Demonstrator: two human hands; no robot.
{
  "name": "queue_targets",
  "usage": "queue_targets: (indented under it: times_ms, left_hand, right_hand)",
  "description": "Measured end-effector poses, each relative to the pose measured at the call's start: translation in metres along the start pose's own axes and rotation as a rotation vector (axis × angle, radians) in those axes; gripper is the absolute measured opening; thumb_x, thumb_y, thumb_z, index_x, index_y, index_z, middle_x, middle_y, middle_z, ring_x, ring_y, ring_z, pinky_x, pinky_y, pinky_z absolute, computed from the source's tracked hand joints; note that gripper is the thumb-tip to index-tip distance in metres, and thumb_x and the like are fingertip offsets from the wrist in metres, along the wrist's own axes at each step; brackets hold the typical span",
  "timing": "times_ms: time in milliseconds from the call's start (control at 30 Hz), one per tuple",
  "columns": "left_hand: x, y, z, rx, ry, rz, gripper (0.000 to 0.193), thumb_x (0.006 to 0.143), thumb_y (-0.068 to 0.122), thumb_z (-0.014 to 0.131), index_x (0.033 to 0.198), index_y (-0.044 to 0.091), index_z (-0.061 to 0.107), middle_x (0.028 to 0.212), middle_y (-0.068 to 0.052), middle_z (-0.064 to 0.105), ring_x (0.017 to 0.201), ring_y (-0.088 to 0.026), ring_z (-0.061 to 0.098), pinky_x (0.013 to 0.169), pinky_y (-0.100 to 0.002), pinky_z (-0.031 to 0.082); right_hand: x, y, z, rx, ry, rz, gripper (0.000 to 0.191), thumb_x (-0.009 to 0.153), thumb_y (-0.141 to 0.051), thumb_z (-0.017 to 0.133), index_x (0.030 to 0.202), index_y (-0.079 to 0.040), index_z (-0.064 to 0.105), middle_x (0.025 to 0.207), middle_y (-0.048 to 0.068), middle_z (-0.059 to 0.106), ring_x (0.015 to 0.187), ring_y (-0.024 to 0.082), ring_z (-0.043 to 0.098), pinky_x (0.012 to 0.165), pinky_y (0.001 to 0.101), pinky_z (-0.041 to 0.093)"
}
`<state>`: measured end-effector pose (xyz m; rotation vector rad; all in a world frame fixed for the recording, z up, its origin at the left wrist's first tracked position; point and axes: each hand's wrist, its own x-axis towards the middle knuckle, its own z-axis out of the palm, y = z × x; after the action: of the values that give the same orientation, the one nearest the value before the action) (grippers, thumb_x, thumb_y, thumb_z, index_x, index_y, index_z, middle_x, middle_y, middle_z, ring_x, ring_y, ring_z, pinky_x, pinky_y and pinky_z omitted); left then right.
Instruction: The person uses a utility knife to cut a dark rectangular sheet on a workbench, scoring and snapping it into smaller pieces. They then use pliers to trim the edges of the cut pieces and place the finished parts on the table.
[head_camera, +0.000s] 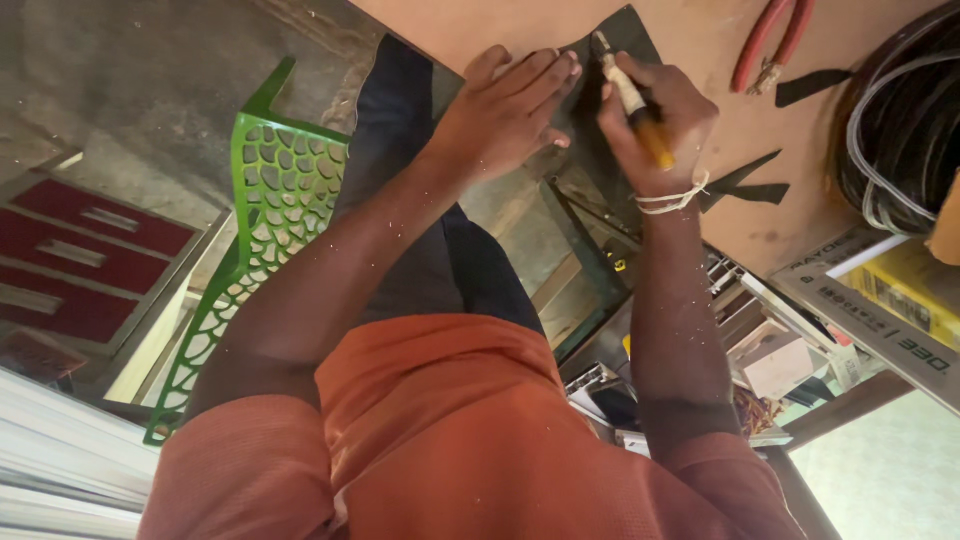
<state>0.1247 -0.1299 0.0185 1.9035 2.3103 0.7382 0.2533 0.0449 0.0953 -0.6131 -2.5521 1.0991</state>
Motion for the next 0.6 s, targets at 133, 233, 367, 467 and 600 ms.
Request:
queue_targets:
  times_ms: [133, 233, 367, 467, 600]
  left_hand:
    - [0.000, 0.001, 0.000, -0.002, 0.025, 0.005, 0.075, 0.095, 0.055, 0.073, 0.150, 0.007, 0.057, 0.150, -0.003, 0.054, 0.142, -0.017, 0.045, 0.113, -0.046, 0.030]
    - [0.003, 0.000, -0.004, -0.034, 0.003, -0.005, 0.072, 0.094, 0.053, 0.073, 0.148, 0.008, 0.059, 0.149, -0.002, 0.055, 0.141, -0.017, 0.046, 0.114, -0.047, 0.030]
    - [0.006, -0.001, -0.009, -0.057, -0.040, -0.001, 0.070, 0.093, 0.053, 0.072, 0.144, 0.006, 0.062, 0.147, -0.001, 0.057, 0.140, -0.017, 0.047, 0.115, -0.049, 0.029]
    - [0.006, -0.001, -0.009, -0.036, -0.035, 0.007, 0.069, 0.094, 0.053, 0.071, 0.144, 0.006, 0.062, 0.146, -0.002, 0.057, 0.140, -0.017, 0.048, 0.116, -0.049, 0.028]
    - [0.006, -0.001, -0.007, -0.040, -0.009, -0.001, 0.068, 0.094, 0.053, 0.070, 0.143, 0.006, 0.063, 0.147, -0.003, 0.057, 0.139, -0.017, 0.047, 0.115, -0.049, 0.027]
  right_hand:
    - [0.005, -0.008, 0.003, -0.196, -0.033, -0.182, 0.021, 0.096, 0.002, 0.081, 0.115, 0.004, 0.071, 0.102, 0.018, 0.073, 0.087, 0.032, 0.072, 0.079, 0.0372, 0.059]
    - [0.008, -0.012, 0.005, -0.229, -0.045, -0.202, 0.020, 0.096, 0.001, 0.079, 0.114, 0.003, 0.069, 0.103, 0.018, 0.072, 0.088, 0.035, 0.071, 0.078, 0.0393, 0.059]
    - [0.012, -0.017, 0.006, -0.186, -0.047, -0.172, 0.019, 0.096, 0.002, 0.079, 0.112, 0.003, 0.069, 0.103, 0.018, 0.072, 0.088, 0.033, 0.071, 0.078, 0.0390, 0.059]
    - [0.010, -0.018, 0.006, -0.187, -0.031, -0.175, 0.019, 0.095, 0.003, 0.079, 0.111, 0.002, 0.069, 0.103, 0.018, 0.072, 0.089, 0.033, 0.072, 0.078, 0.0380, 0.060]
    - [0.008, -0.017, 0.005, -0.136, -0.042, -0.128, 0.018, 0.096, 0.003, 0.079, 0.111, 0.003, 0.069, 0.101, 0.018, 0.072, 0.088, 0.033, 0.072, 0.078, 0.0369, 0.059]
